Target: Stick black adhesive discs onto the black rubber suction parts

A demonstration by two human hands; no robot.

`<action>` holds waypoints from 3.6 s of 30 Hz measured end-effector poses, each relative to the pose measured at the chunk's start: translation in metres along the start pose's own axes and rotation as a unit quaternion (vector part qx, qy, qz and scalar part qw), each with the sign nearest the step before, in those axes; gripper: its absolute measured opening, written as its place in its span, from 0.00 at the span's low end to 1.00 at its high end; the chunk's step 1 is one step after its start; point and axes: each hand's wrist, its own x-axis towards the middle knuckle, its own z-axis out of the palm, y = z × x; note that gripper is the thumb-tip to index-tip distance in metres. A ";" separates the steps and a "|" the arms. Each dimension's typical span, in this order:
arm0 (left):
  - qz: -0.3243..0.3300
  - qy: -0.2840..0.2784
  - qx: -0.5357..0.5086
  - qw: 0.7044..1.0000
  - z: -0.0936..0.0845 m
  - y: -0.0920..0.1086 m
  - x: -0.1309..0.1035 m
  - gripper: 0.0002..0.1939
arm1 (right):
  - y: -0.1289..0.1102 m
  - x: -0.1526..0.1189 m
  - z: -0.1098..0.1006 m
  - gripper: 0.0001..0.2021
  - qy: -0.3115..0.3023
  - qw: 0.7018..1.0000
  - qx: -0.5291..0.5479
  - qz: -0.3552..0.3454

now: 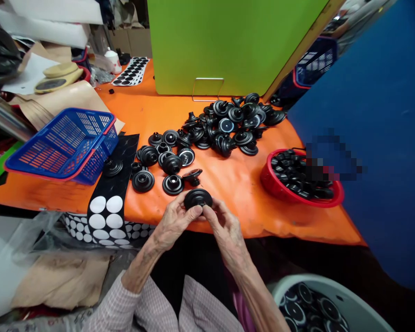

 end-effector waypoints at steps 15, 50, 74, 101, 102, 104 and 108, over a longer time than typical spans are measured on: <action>0.071 -0.007 -0.118 0.990 0.012 0.000 0.009 0.22 | -0.017 0.011 0.004 0.24 0.022 0.993 0.108 -0.047; 0.117 0.166 0.167 0.965 -0.012 -0.011 0.059 0.23 | -0.041 0.157 -0.010 0.18 0.053 0.910 -0.341 -0.230; -0.023 0.061 -0.163 0.984 0.002 0.018 0.016 0.22 | -0.018 0.034 -0.009 0.24 -0.065 0.921 -0.201 -0.326; -0.017 0.133 -0.195 0.972 0.009 0.000 -0.005 0.19 | 0.014 0.054 -0.033 0.25 0.210 0.956 -0.153 -0.136; -0.028 0.130 -0.207 0.969 0.005 0.003 -0.005 0.18 | 0.013 0.058 -0.040 0.26 0.201 0.950 -0.185 -0.153; -0.048 0.130 -0.226 0.964 -0.002 0.009 -0.002 0.15 | 0.006 0.062 -0.054 0.25 0.196 0.925 -0.256 -0.203; -0.076 0.177 -0.245 0.950 -0.012 0.019 0.006 0.12 | -0.014 0.061 -0.094 0.13 0.271 0.842 -0.374 -0.279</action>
